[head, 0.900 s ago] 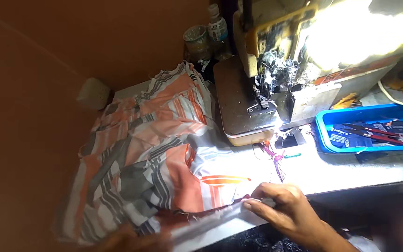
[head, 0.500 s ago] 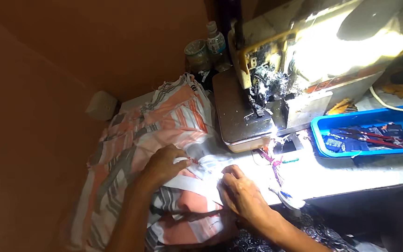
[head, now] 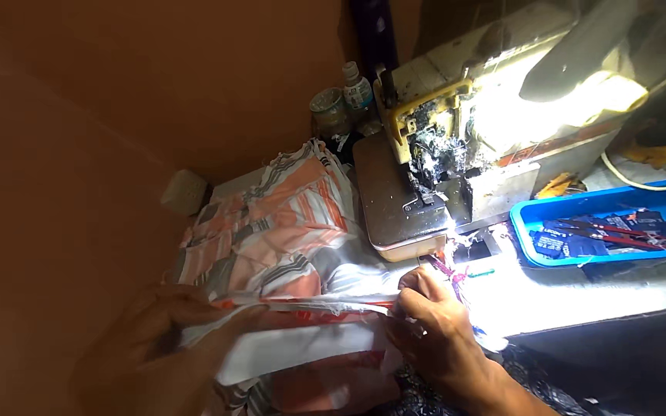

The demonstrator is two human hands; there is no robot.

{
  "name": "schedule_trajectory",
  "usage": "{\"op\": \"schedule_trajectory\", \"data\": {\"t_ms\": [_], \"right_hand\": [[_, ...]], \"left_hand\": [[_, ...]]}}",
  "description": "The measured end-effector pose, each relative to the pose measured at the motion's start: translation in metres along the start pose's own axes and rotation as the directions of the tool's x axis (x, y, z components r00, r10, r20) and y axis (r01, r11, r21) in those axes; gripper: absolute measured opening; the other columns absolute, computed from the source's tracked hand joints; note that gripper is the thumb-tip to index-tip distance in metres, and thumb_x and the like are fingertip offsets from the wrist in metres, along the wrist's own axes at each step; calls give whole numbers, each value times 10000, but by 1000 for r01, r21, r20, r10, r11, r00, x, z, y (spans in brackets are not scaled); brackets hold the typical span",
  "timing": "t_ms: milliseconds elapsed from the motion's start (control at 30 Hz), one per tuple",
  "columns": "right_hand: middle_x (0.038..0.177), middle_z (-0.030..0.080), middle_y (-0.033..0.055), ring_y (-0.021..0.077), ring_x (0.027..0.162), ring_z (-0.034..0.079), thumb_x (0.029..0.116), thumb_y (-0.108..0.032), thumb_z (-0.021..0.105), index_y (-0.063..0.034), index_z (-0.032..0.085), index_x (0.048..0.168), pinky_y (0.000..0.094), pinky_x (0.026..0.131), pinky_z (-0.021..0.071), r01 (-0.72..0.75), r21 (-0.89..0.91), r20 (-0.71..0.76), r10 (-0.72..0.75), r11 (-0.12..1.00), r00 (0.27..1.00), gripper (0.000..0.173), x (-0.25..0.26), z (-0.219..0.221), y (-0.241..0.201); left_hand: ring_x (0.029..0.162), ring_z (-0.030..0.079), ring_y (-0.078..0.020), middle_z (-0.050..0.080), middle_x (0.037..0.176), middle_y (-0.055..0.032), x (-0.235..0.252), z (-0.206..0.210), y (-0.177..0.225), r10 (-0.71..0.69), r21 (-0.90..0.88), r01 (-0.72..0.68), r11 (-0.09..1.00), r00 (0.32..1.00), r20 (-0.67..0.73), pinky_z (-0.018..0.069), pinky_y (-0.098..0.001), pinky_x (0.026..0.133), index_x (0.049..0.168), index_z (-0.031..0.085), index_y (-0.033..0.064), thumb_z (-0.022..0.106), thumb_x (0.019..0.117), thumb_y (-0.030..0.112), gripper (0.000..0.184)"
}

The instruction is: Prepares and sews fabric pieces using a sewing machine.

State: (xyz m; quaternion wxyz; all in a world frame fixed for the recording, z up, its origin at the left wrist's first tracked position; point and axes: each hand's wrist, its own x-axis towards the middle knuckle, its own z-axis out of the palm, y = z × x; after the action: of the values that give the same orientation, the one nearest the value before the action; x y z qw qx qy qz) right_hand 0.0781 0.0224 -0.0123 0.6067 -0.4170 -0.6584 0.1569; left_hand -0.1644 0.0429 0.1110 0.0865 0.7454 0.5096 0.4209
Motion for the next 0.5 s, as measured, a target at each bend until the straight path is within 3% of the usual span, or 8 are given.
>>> {"op": "schedule_trajectory", "data": {"t_ms": [100,233,300,367,433,500], "right_hand": [[777,541,104,84,735,530,822,-52,693,-3,596,726,122,648,416,-8,-10,-31,8,1000,999,146,5,-1,2],[717,532,79,78,674,516,862,-71,657,5,598,762,146,618,404,-66,27,-27,67,997,997,138,5,-5,8],[723,565,73,75,660,539,888,-86,622,29,616,870,163,620,442,-133,74,16,132,988,991,116,4,-9,12],[729,589,59,80,628,555,911,-98,581,23,631,1001,200,593,470,-190,49,46,188,981,981,158,5,-15,15],[695,617,48,116,609,584,929,-131,562,-25,690,990,275,584,474,-222,-40,6,223,974,975,177,8,-22,16],[689,644,29,106,624,621,947,-161,551,-62,721,948,292,592,489,-266,-79,-34,264,961,964,197,12,-31,19]], "left_hand": [[881,554,95,611,855,153,-4,5,0,91,35,-89,995,994,-60,450,-80,776,769,677,169,877,746,236,212],[829,548,125,613,831,132,-3,17,12,152,48,-149,988,985,-84,455,-53,738,786,623,93,849,744,126,233],[805,543,135,628,845,128,4,24,18,172,19,-171,985,984,-36,461,-56,733,904,640,44,815,791,98,215],[787,521,101,644,840,38,18,35,18,245,29,-245,969,970,-2,431,-69,732,993,721,-35,773,856,136,226],[795,534,80,659,828,-10,37,53,20,295,50,-294,955,955,-23,427,-75,742,928,764,-29,754,882,197,231],[780,547,74,651,826,26,63,76,13,315,14,-314,949,948,-53,448,-89,722,878,756,4,755,880,251,247]]}}
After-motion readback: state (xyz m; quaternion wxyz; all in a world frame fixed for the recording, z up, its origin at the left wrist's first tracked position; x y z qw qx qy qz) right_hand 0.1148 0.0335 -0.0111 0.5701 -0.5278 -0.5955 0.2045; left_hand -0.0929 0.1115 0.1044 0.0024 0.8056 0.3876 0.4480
